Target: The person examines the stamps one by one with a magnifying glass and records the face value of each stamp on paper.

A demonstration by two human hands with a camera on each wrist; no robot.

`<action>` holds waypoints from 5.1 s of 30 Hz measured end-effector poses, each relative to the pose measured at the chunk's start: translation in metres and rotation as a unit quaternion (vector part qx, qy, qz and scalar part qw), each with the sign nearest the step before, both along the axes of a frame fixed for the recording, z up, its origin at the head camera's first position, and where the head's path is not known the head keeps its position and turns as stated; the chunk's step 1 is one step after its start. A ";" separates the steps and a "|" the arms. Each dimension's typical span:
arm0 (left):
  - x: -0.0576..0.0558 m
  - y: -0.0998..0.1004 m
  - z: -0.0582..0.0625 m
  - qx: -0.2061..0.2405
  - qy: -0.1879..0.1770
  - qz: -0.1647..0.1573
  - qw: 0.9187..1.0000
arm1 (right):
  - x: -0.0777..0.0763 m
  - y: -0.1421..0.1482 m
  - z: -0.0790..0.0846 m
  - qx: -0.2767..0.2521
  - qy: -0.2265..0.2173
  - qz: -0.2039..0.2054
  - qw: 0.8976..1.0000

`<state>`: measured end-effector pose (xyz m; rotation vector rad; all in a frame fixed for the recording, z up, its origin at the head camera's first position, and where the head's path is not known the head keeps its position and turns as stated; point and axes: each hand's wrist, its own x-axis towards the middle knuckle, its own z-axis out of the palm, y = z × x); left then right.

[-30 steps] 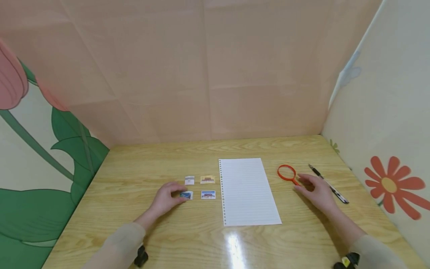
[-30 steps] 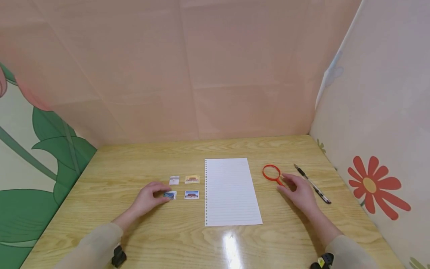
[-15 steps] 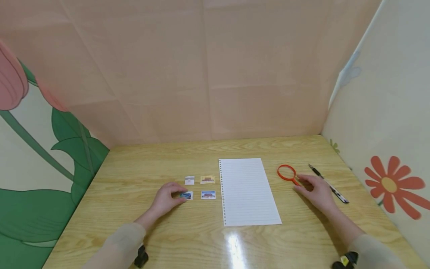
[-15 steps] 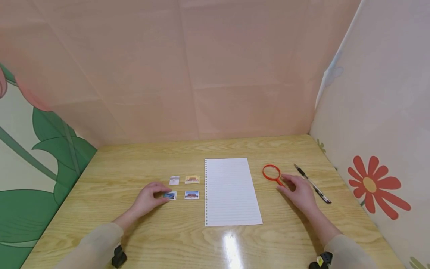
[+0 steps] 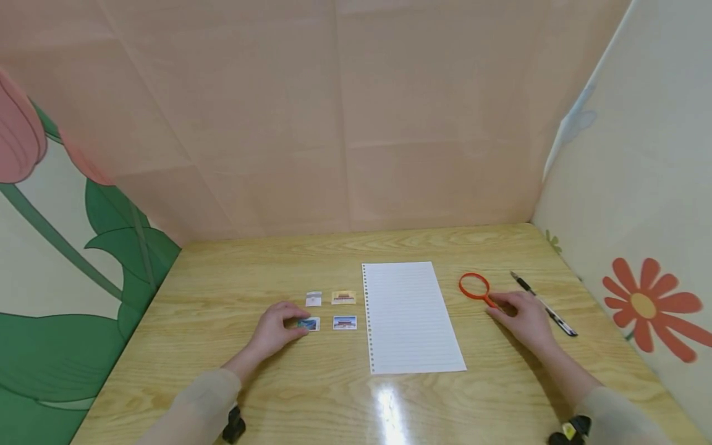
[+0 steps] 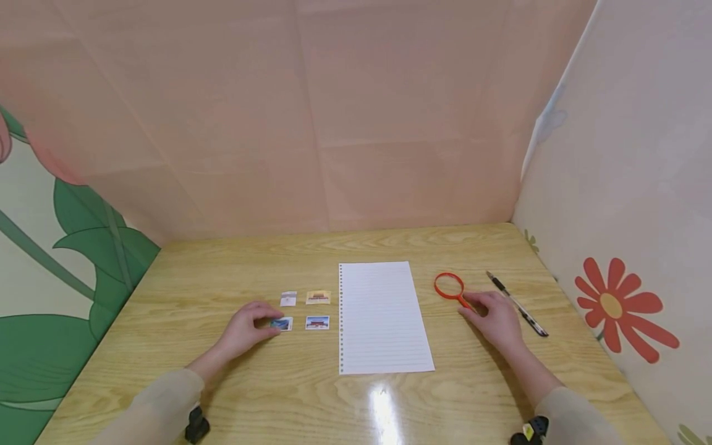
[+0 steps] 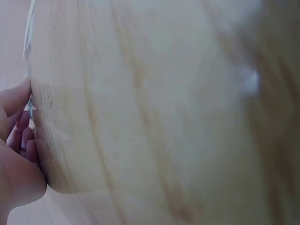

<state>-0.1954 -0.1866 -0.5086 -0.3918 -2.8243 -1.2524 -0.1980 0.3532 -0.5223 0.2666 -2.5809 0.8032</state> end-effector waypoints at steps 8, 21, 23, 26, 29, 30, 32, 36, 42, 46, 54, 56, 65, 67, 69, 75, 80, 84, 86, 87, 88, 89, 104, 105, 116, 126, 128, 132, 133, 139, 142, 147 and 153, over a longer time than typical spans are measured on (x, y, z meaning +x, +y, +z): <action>-0.001 -0.001 -0.001 -0.004 0.004 -0.005 1.000 | 0.000 -0.001 0.002 -0.001 -0.010 -0.019 1.000; 0.000 0.000 0.000 -0.002 0.014 -0.008 1.000 | -0.003 -0.004 0.010 0.010 -0.044 -0.032 0.998; 0.000 0.000 0.000 -0.003 0.008 -0.006 1.000 | -0.003 -0.007 0.013 0.008 -0.037 -0.022 0.999; 0.000 0.000 0.001 -0.005 0.003 -0.004 1.000 | -0.003 -0.016 0.020 -0.007 -0.022 0.003 1.000; 0.001 0.000 0.002 -0.002 -0.003 -0.003 1.000 | -0.003 -0.030 0.027 -0.029 -0.004 0.031 0.999; 0.001 0.000 0.002 0.000 -0.004 -0.003 1.000 | -0.003 -0.034 0.029 -0.034 0.002 0.038 0.999; 0.001 0.000 0.003 0.003 -0.006 -0.004 1.000 | -0.004 -0.044 0.031 -0.035 0.016 0.051 0.998; 0.001 0.000 0.002 0.000 -0.005 -0.004 1.000 | -0.005 -0.064 0.033 -0.030 0.024 0.080 0.996; 0.001 -0.001 0.002 -0.004 -0.007 -0.003 1.000 | -0.009 -0.103 0.034 -0.041 0.013 0.126 0.991; 0.001 -0.001 0.002 -0.007 -0.009 -0.002 1.000 | -0.012 -0.131 0.034 -0.065 0.011 0.169 0.983; 0.001 -0.001 0.001 -0.004 -0.003 -0.008 1.000 | -0.014 -0.199 0.034 -0.072 0.036 0.231 0.970; 0.000 -0.002 0.000 -0.002 0.006 -0.014 1.000 | -0.013 -0.215 0.034 -0.069 0.037 0.239 0.968; 0.001 -0.003 0.000 0.006 0.034 -0.030 0.999 | -0.005 -0.267 0.032 -0.058 0.025 0.254 0.965; 0.000 -0.003 0.000 0.006 0.036 -0.027 0.999 | -0.004 -0.273 0.030 -0.055 0.021 0.254 0.965; 0.000 -0.003 -0.001 0.011 0.037 -0.025 0.999 | -0.004 -0.278 0.028 -0.053 0.010 0.250 0.967; -0.001 -0.005 -0.005 0.030 0.067 -0.034 0.997 | -0.003 -0.289 0.024 -0.056 -0.012 0.234 0.971; -0.001 -0.006 -0.007 0.029 0.106 -0.048 0.993 | -0.001 -0.295 0.022 -0.057 -0.025 0.227 0.972; -0.001 -0.006 -0.007 0.022 0.110 -0.051 0.992 | 0.001 -0.299 0.024 -0.060 -0.037 0.224 0.972; -0.001 -0.006 -0.006 0.019 0.107 -0.052 0.993 | 0.002 -0.300 0.024 -0.060 -0.040 0.223 0.972; -0.001 -0.006 -0.006 0.018 0.107 -0.054 0.993 | 0.002 -0.301 0.024 -0.060 -0.041 0.223 0.972; -0.001 -0.006 -0.006 0.017 0.107 -0.055 0.993 | 0.002 -0.301 0.024 -0.060 -0.042 0.222 0.972; -0.001 -0.006 -0.005 0.017 0.106 -0.056 0.993 | 0.002 -0.302 0.024 -0.060 -0.043 0.222 0.972; -0.002 -0.010 -0.004 0.026 0.068 -0.056 0.996 | 0.001 -0.302 0.020 -0.050 -0.035 0.221 0.973; -0.002 -0.010 -0.004 0.027 0.067 -0.057 0.996 | 0.001 -0.301 0.021 -0.052 -0.037 0.221 0.973; -0.001 -0.011 0.001 0.026 0.051 -0.053 0.997 | 0.004 -0.301 0.026 -0.058 -0.046 0.217 0.973; -0.001 -0.010 0.001 0.024 0.039 -0.046 0.998 | 0.003 -0.294 0.025 -0.066 -0.043 0.215 0.973; -0.001 -0.009 0.003 0.022 0.031 -0.044 0.998 | 0.002 -0.287 0.027 -0.080 -0.044 0.215 0.972; 0.001 -0.009 0.005 0.014 0.020 -0.045 0.999 | -0.001 -0.267 0.030 -0.107 -0.049 0.207 0.971; 0.001 -0.009 0.005 0.012 0.019 -0.045 0.999 | -0.002 -0.260 0.030 -0.112 -0.049 0.205 0.971; 0.003 -0.008 0.007 0.007 0.008 -0.035 0.999 | -0.007 -0.213 0.031 -0.139 -0.045 0.173 0.974; 0.005 -0.006 0.009 0.004 0.007 -0.023 1.000 | -0.006 -0.188 0.031 -0.145 -0.034 0.153 0.977; 0.009 0.002 0.013 0.004 0.024 0.000 1.000 | -0.005 -0.146 0.029 -0.145 -0.025 0.118 0.982; 0.016 0.021 0.023 -0.001 0.049 0.004 0.999 | -0.002 -0.107 0.030 -0.112 -0.012 0.066 0.991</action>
